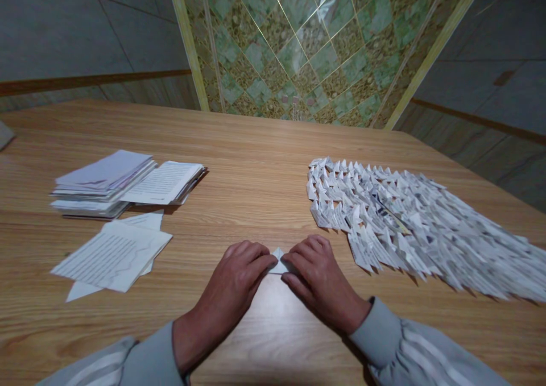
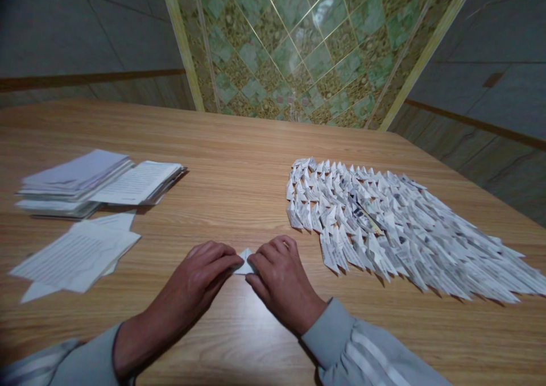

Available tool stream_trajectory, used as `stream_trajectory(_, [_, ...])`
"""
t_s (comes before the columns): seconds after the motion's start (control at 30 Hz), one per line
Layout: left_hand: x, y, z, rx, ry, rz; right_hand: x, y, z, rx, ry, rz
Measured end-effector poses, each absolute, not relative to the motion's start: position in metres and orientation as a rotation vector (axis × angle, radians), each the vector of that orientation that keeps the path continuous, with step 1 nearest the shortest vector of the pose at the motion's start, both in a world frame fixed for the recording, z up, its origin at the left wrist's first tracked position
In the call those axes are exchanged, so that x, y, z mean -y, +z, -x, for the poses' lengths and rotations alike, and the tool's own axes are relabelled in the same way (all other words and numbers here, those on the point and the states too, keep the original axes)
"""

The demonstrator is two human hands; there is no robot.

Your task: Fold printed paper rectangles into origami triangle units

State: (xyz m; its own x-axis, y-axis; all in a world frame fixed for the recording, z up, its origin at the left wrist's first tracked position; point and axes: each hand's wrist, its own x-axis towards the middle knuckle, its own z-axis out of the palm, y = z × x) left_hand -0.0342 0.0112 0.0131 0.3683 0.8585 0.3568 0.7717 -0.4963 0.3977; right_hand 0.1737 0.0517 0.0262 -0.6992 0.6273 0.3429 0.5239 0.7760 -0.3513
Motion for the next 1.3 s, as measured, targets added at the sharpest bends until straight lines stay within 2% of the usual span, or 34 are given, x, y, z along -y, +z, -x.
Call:
stream_trajectory(0.37, [-0.011, 0.016, 0.035, -1.467, 0.782, -2.305, -0.063, 0.019, -0.166, 2.446, 0.548, 0.988])
stream_trajectory(0.67, [-0.008, 0.02, 0.034, -1.551, 0.689, -2.412, -0.063, 0.023, -0.164, 2.494, 0.482, 1.055])
stream_trajectory(0.93, [-0.009, 0.023, 0.031, -1.455, 0.704, -2.622, -0.059, 0.02, -0.161, 2.537, 0.143, 0.876])
stream_trajectory(1.3, [-0.014, 0.017, 0.035, -1.491, 0.735, -2.647, -0.054, 0.027, -0.165, 2.605, 0.162, 0.835])
